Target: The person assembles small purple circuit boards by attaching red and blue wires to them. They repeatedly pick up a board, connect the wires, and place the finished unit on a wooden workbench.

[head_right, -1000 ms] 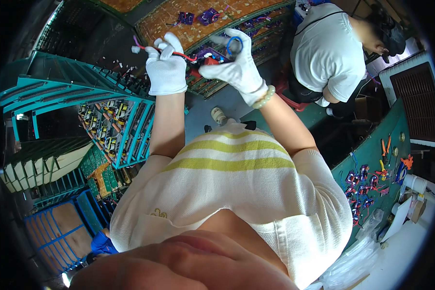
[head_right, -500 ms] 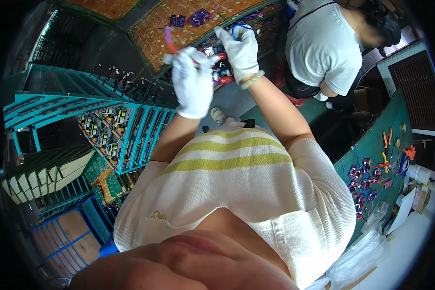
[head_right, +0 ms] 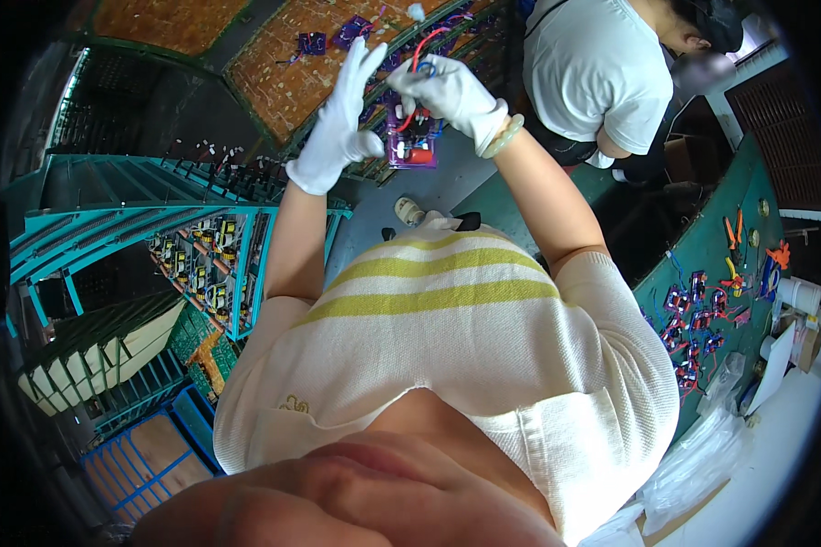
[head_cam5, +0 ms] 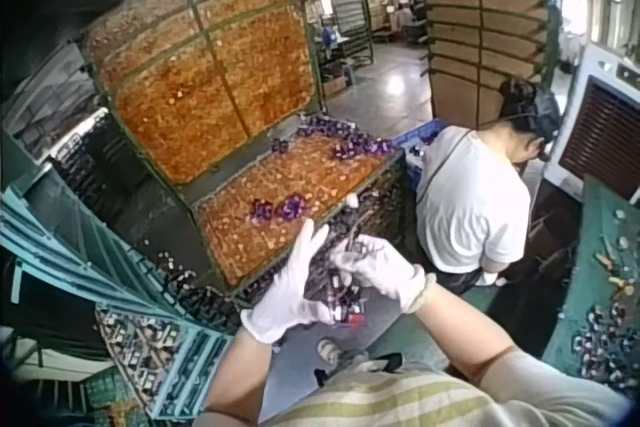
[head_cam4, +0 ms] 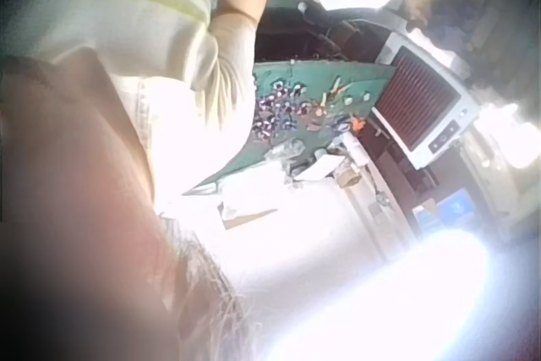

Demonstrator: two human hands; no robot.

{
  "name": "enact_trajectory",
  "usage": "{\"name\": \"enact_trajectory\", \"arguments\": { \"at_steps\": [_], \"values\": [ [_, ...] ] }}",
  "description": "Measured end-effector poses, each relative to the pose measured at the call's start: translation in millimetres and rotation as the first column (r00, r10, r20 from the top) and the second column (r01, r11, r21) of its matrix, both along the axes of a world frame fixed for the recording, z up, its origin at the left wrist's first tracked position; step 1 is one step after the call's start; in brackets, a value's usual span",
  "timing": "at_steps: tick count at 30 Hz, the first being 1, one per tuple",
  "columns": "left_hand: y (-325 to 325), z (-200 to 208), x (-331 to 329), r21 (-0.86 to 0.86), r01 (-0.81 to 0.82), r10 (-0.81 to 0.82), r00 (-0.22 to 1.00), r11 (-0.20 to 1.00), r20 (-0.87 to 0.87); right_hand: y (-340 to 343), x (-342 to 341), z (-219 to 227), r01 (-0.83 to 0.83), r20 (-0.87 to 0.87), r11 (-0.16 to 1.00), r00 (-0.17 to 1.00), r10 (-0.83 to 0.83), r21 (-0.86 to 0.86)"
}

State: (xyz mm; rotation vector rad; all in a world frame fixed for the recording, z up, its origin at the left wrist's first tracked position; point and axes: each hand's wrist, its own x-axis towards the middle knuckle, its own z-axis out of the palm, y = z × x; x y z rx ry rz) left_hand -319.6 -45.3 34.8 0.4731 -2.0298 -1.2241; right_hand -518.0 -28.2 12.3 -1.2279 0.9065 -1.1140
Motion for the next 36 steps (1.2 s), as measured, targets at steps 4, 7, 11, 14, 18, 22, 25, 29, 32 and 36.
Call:
{"name": "enact_trajectory", "arguments": {
  "at_steps": [4,7,11,14,18,22,25,29,32,36],
  "values": [
    [19,-22,-13,-0.190,-0.065,0.088,0.990,0.980,0.112,-1,-6,2,0.029,0.126,0.988,0.991,-0.048,0.149],
    [23,-30,-17,-0.242,-0.132,0.173,0.973,0.961,0.153,-18,-17,-10,-0.031,0.377,0.937,0.920,-0.110,0.349],
    [27,-12,-19,-0.451,0.117,0.185,0.801,0.885,0.570,-31,-7,-45,0.285,0.261,0.896,0.887,-0.381,0.341],
    [27,-12,-18,-0.414,0.113,0.131,0.846,0.903,0.518,-25,-3,-20,0.173,0.252,0.787,0.888,-0.385,0.592],
    [8,-49,-28,0.752,-0.096,0.121,0.992,0.652,0.022,-54,-9,-59,0.183,0.197,0.927,0.946,-0.257,0.328],
    [10,-31,-18,0.948,0.316,0.316,0.896,0.042,-0.313,-65,-45,-93,-0.251,-0.292,0.944,0.939,0.183,-0.214],
    [8,-21,-9,0.982,0.160,0.450,0.873,0.104,-0.190,-46,-51,-74,-0.012,-0.353,0.965,0.930,0.107,0.261],
    [9,-30,-17,0.954,0.076,0.373,0.909,0.290,-0.186,12,-11,-4,0.290,-0.475,0.931,0.802,-0.363,-0.221],
    [11,-35,-31,0.918,0.073,0.234,0.956,0.390,-0.176,29,14,5,0.254,-0.598,0.868,0.641,-0.481,-0.426],
    [18,-36,-34,0.881,-0.081,0.286,0.956,0.466,-0.063,29,18,-10,0.240,-0.548,0.744,0.544,-0.635,-0.624]
  ]
}}
